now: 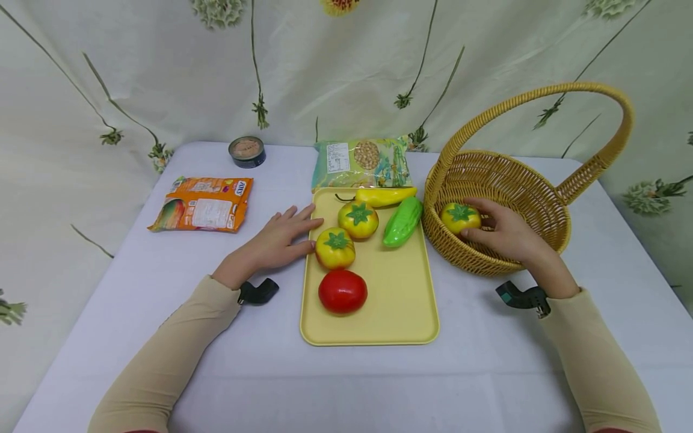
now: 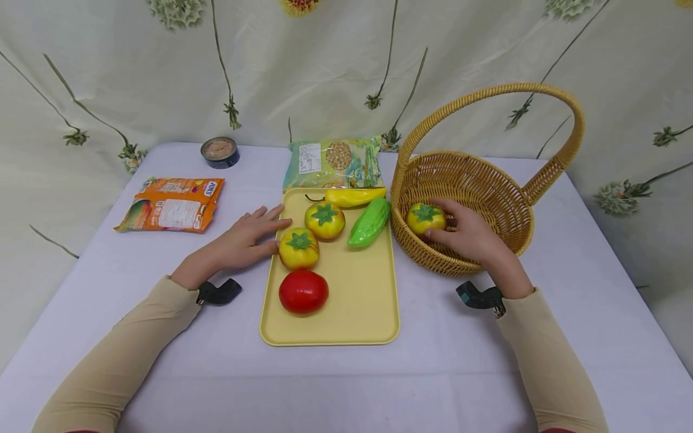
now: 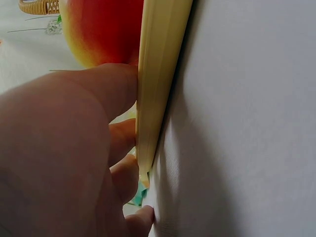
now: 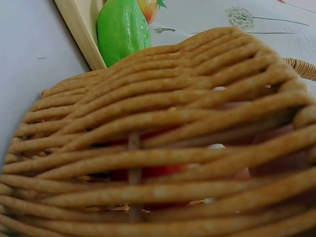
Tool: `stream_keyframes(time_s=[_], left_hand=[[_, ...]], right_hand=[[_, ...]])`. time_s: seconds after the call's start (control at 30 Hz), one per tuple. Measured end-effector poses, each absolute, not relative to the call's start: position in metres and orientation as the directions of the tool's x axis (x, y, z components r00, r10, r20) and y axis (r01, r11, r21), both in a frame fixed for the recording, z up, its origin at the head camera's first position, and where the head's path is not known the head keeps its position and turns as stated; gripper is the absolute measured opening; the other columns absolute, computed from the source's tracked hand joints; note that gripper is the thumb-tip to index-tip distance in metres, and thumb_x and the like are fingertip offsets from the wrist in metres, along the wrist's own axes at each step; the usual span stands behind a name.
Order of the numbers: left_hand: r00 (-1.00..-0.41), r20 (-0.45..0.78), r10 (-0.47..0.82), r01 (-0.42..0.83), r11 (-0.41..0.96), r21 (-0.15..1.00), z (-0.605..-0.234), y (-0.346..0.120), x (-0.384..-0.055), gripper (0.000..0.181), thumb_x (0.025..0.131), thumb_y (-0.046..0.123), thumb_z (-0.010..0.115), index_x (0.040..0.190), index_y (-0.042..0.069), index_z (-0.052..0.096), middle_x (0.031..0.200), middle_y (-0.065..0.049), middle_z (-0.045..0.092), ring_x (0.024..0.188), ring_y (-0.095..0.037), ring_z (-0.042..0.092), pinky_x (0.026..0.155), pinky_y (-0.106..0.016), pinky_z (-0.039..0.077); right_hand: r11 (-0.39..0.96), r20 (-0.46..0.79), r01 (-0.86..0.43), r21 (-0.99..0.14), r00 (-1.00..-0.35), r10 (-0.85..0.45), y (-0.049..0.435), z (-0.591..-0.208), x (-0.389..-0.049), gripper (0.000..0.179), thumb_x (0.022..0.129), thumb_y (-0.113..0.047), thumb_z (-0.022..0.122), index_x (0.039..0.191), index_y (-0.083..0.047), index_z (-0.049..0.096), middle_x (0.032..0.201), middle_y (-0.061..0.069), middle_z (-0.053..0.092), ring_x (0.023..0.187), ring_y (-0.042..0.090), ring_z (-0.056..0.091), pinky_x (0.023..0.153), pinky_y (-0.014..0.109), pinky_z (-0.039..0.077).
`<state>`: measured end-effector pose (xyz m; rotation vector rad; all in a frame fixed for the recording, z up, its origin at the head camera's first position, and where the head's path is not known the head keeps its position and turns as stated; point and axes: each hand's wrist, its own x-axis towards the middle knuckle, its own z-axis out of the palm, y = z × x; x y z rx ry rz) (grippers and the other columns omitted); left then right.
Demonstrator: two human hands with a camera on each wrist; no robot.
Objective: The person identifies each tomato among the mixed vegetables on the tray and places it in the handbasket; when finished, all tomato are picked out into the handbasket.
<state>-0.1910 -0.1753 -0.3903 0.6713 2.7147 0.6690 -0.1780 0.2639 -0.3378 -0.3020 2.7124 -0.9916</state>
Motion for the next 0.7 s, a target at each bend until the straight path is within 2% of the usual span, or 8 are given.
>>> stream_keyframes(time_s=[0.47,0.7], left_hand=[[-0.860,-0.149,0.488,0.359,0.787,0.502,-0.3856,-0.1737,-0.1884,0.057,0.101,0.036,0.055,0.155,0.018,0.046,0.172,-0.009,0.019,0.158,-0.047,0.009,0.126,-0.067,0.004],[-0.861,-0.144,0.488,0.364,0.789,0.495,-0.3871,-0.1747,-0.1882,0.057,0.101,0.036,0.055,0.155,0.017,0.046,0.172,-0.009,0.019,0.158,-0.047,0.009,0.125,-0.068,0.004]], right_hand=[[0.752,-0.135,-0.118,-0.649,-0.954,-0.267,0.2648,-0.3346,-0.1761,0.073,0.100,-0.030,0.065,0.159,-0.006,0.030,0.160,0.027,0.036,0.137,0.055,0.046,0.109,0.065,0.044],[0.770,-0.136,-0.121,-0.626,-0.956,-0.261,0.2618,-0.3297,-0.1753,0.074,0.100,-0.031,0.064,0.160,-0.006,0.030,0.161,0.027,0.036,0.139,0.055,0.044,0.109,0.066,0.044]])
